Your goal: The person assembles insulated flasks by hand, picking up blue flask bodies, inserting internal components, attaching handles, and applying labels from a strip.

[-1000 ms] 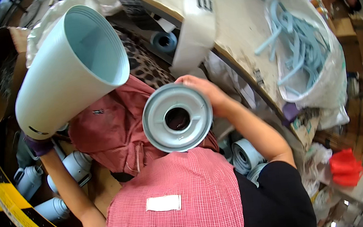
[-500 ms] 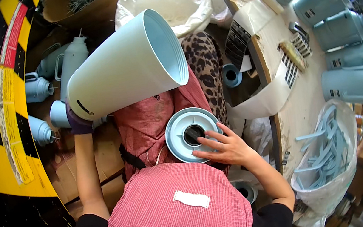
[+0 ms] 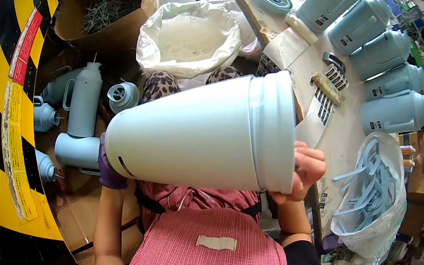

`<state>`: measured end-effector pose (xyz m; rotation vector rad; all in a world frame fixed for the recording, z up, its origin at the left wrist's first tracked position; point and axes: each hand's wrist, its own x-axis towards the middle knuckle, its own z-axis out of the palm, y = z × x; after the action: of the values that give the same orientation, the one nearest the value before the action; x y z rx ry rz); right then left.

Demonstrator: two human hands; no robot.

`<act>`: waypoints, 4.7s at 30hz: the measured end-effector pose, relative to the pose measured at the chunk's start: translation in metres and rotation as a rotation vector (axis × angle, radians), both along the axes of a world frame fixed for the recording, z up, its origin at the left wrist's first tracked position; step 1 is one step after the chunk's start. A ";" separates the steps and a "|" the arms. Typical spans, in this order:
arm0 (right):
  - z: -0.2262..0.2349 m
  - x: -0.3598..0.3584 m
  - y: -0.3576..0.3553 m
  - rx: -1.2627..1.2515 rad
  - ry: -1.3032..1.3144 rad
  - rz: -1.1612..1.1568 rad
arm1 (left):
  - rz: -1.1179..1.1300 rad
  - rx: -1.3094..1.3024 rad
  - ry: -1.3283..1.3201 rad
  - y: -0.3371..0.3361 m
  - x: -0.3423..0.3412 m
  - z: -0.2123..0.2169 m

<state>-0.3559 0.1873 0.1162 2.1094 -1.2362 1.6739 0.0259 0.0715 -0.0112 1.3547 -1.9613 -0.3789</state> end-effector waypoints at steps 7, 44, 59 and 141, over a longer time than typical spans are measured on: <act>-0.051 0.008 -0.024 0.497 -0.652 -0.329 | -0.041 -0.352 0.427 0.008 -0.026 0.099; 0.012 -0.368 0.254 -0.133 -0.715 -1.090 | -0.355 -0.007 0.484 -0.026 -0.108 0.198; 0.070 -0.085 0.069 -0.029 0.200 0.045 | -1.136 -0.111 0.051 0.044 -0.240 0.235; -0.001 0.046 -0.084 0.256 -1.008 0.875 | -1.040 -0.128 0.887 -0.013 -0.110 0.118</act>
<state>-0.3104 0.1031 0.1153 2.1029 -0.6498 3.3923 -0.0837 0.0584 0.1066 -0.0944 -1.6643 -1.0771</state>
